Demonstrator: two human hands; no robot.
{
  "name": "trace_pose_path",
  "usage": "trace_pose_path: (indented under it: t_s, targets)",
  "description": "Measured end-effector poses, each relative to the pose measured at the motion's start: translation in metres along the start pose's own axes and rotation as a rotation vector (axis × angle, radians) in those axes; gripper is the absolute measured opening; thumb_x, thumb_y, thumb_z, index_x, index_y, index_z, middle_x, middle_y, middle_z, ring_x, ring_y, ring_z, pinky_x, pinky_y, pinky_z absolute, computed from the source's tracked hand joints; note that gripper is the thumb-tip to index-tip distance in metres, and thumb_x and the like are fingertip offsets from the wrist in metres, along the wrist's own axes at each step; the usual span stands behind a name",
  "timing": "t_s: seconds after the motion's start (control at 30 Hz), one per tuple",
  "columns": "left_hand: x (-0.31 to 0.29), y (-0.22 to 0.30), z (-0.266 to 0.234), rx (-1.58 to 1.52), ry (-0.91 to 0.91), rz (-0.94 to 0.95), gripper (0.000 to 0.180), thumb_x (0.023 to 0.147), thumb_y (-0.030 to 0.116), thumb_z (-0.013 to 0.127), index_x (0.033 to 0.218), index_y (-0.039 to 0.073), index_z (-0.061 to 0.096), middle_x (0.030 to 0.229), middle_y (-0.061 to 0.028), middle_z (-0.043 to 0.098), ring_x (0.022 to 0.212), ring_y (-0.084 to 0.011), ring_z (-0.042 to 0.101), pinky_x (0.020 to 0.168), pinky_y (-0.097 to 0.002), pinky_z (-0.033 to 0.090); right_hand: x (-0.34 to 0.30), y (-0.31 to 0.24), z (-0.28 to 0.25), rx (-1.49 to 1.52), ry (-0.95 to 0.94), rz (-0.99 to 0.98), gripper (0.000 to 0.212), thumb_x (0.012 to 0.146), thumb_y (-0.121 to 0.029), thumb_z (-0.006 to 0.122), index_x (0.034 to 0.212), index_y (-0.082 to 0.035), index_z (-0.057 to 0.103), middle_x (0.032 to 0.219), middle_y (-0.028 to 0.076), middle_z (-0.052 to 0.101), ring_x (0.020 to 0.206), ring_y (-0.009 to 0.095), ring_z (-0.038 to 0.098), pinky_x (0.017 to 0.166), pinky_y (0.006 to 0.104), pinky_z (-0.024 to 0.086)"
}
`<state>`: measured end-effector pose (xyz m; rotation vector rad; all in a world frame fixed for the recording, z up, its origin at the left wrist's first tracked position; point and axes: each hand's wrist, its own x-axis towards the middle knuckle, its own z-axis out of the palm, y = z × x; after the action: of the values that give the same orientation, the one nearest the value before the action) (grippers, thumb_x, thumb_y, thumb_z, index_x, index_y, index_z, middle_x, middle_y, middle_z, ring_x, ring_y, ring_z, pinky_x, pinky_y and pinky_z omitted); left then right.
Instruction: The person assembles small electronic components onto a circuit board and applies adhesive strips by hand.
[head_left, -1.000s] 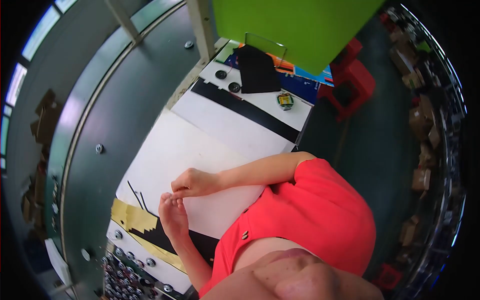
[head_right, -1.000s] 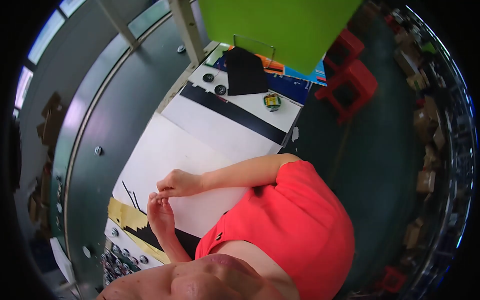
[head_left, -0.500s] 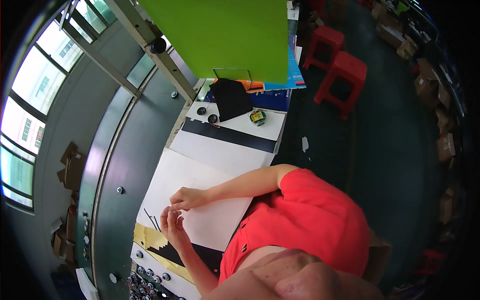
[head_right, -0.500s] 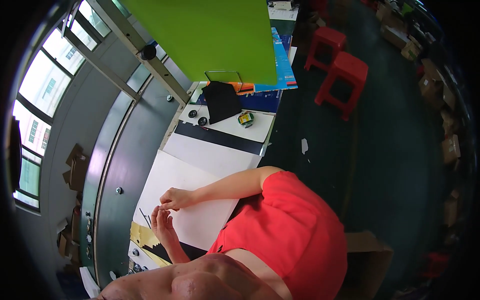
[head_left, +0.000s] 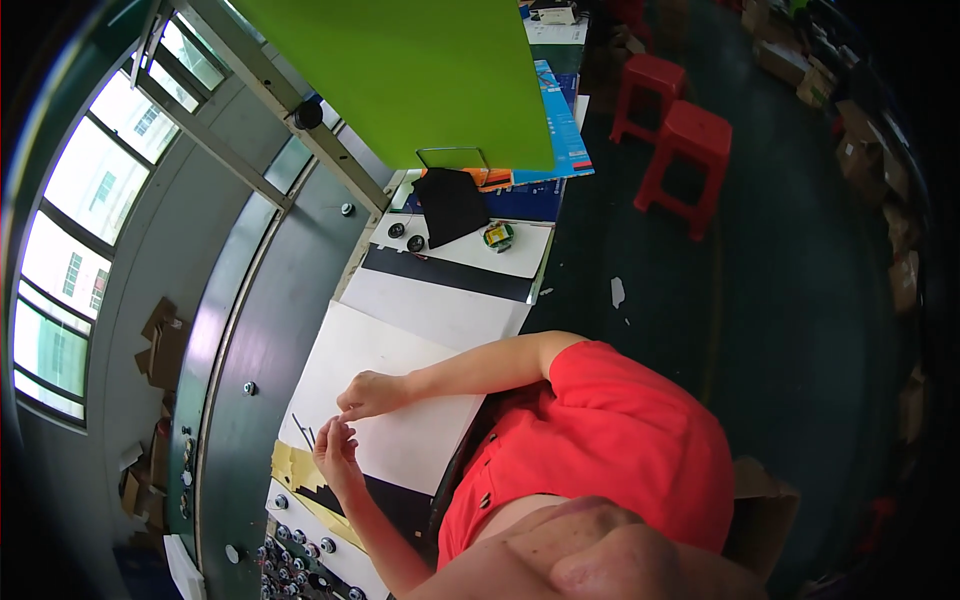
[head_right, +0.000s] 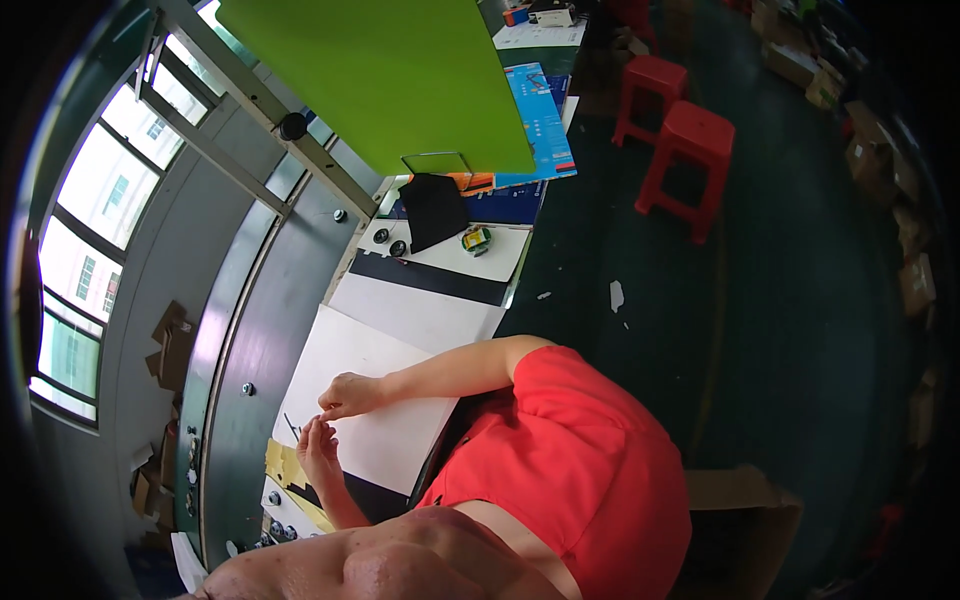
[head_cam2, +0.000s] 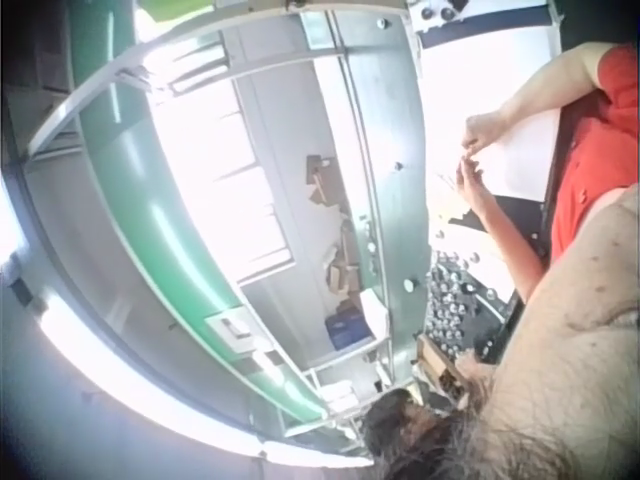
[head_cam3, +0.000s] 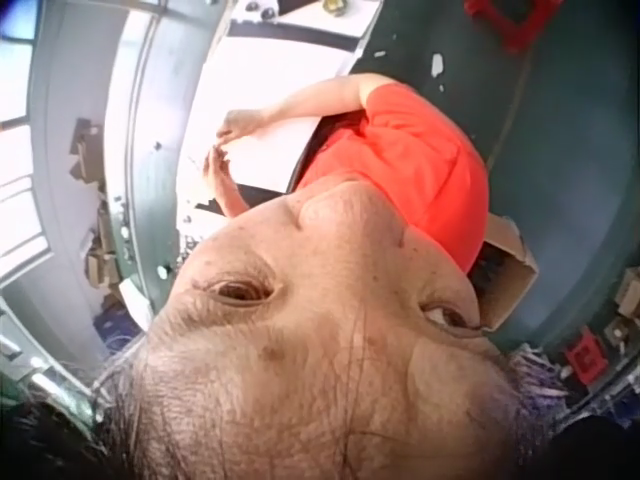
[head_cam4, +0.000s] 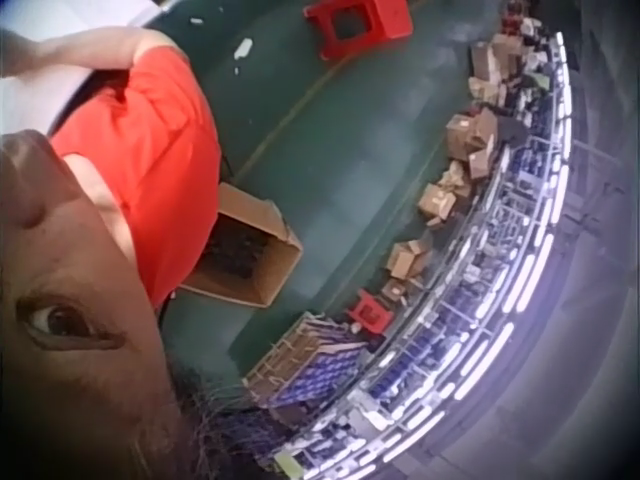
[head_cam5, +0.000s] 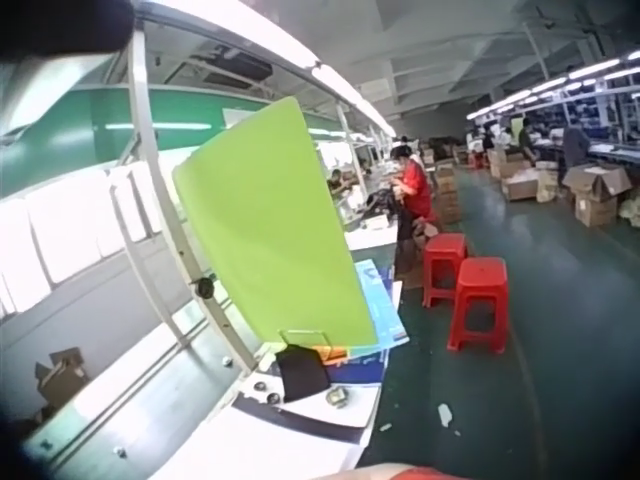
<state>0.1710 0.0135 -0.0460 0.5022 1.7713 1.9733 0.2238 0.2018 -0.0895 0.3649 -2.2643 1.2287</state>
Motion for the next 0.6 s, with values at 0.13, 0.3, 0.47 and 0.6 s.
trace_pose_path:
  t_s: [0.13, 0.3, 0.47, 0.6]
  targets:
    - [0.005, -0.005, -0.012, -0.218, -0.101, -0.15, 0.016, 0.096, 0.009, 0.063, 0.109, 0.001, 0.066, 0.082, -0.0043, 0.067, 0.072, -0.0114, 0.064, 0.06, -0.0209, 0.049, -0.003, -0.004, 0.001, -0.018, 0.004, -0.061, 0.035, 0.091, -0.033, 0.067, 0.074, -0.002, 0.062, 0.067, 0.018, 0.063, 0.067, 0.038, 0.064, 0.064, 0.0445, 0.049]
    - [0.001, -0.014, -0.009, -0.262, -0.132, -0.208, 0.019, 0.095, 0.004, 0.059, 0.114, 0.002, 0.061, 0.084, -0.005, 0.065, 0.074, -0.0127, 0.063, 0.062, -0.0219, 0.051, -0.004, -0.007, 0.001, -0.026, -0.013, -0.075, 0.036, 0.091, -0.033, 0.066, 0.074, -0.002, 0.061, 0.067, 0.018, 0.063, 0.066, 0.038, 0.064, 0.064, 0.0452, 0.049]
    - [-0.009, -0.015, -0.001, -0.173, -0.07, -0.121, 0.016, 0.093, 0.002, 0.057, 0.108, 0.004, 0.061, 0.081, -0.0029, 0.063, 0.072, -0.0111, 0.062, 0.062, -0.0211, 0.05, -0.002, -0.028, -0.009, 0.082, 0.006, 0.041, 0.022, 0.092, -0.026, 0.063, 0.089, -0.004, 0.063, 0.063, 0.016, 0.061, 0.063, 0.037, 0.063, 0.062, 0.046, 0.048]
    - [-0.009, -0.022, -0.001, -0.013, 0.005, -0.126, 0.014, 0.094, 0.003, 0.057, 0.107, 0.004, 0.062, 0.081, -0.0026, 0.063, 0.071, -0.0097, 0.061, 0.06, -0.0204, 0.05, 0.001, -0.013, -0.006, 0.116, 0.112, 0.013, 0.01, 0.085, -0.007, 0.054, 0.09, -0.006, 0.063, 0.062, 0.014, 0.062, 0.061, 0.035, 0.063, 0.062, 0.045, 0.047]
